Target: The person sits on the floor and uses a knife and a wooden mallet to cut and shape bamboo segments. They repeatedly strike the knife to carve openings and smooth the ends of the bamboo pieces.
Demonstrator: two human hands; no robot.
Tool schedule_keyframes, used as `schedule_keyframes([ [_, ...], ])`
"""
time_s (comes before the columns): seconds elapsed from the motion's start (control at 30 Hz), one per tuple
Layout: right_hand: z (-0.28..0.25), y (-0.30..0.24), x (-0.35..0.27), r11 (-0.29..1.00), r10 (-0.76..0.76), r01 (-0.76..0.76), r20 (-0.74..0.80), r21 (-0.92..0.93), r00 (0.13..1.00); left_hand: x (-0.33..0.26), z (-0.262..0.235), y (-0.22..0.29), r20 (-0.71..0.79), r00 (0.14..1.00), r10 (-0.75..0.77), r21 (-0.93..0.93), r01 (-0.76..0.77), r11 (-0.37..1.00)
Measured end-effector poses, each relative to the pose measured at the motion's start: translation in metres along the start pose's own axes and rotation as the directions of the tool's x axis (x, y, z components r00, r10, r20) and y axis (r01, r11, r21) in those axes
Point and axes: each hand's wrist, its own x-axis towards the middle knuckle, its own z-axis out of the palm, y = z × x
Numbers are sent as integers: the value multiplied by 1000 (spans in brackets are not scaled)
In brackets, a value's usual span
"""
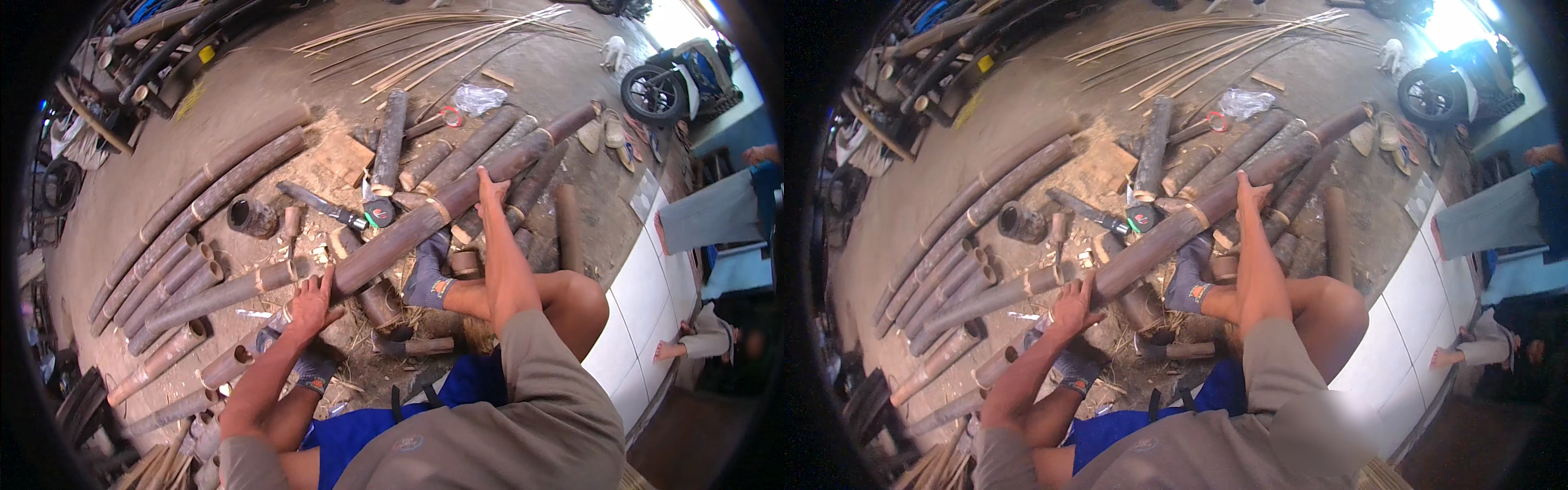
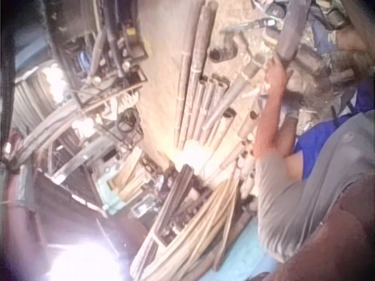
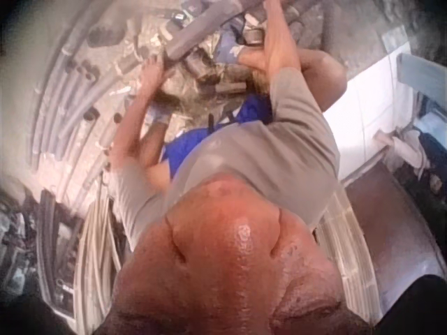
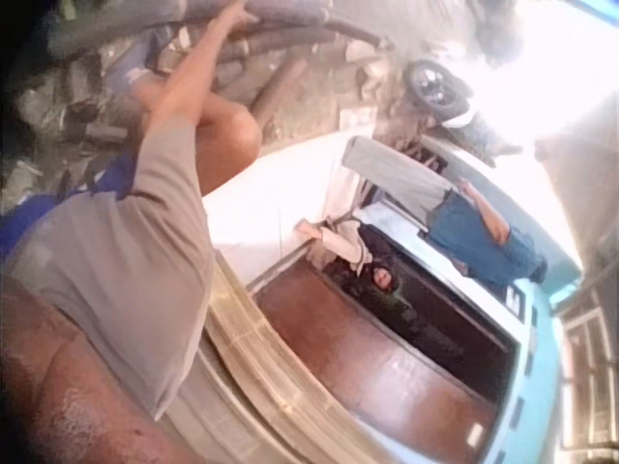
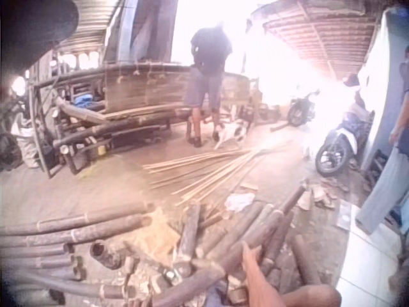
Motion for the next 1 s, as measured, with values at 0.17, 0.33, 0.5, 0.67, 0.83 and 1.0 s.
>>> schedule_keyframes([
  [0.17, 17, 13, 4, 975, 164, -174, 82, 138, 983, 9, 29, -15, -26, 997, -73, -179, 67, 982],
  [0.33, -18, -2, -42, 903, 79, -184, 273, 387, 959, -6, 9, -37, -184, 983, -13, -20, 9, 1000],
  [0.5, -18, -22, -82, 728, -56, -221, 377, 649, 924, -79, -8, -98, -249, 966, -76, 38, 88, 995],
  [0.67, -1, -12, -133, 764, -133, -192, 442, 616, 887, -111, -13, -154, -133, 980, -146, 127, 163, 978],
  [0.83, 31, 21, -219, 750, -239, -382, 760, 540, 605, -101, -51, -155, -290, 949, -121, -249, 47, 967],
  [1.0, 63, 78, -348, 799, 81, -559, 881, 222, 466, -13, -93, -47, -381, 924, -3, -366, -148, 919],
])
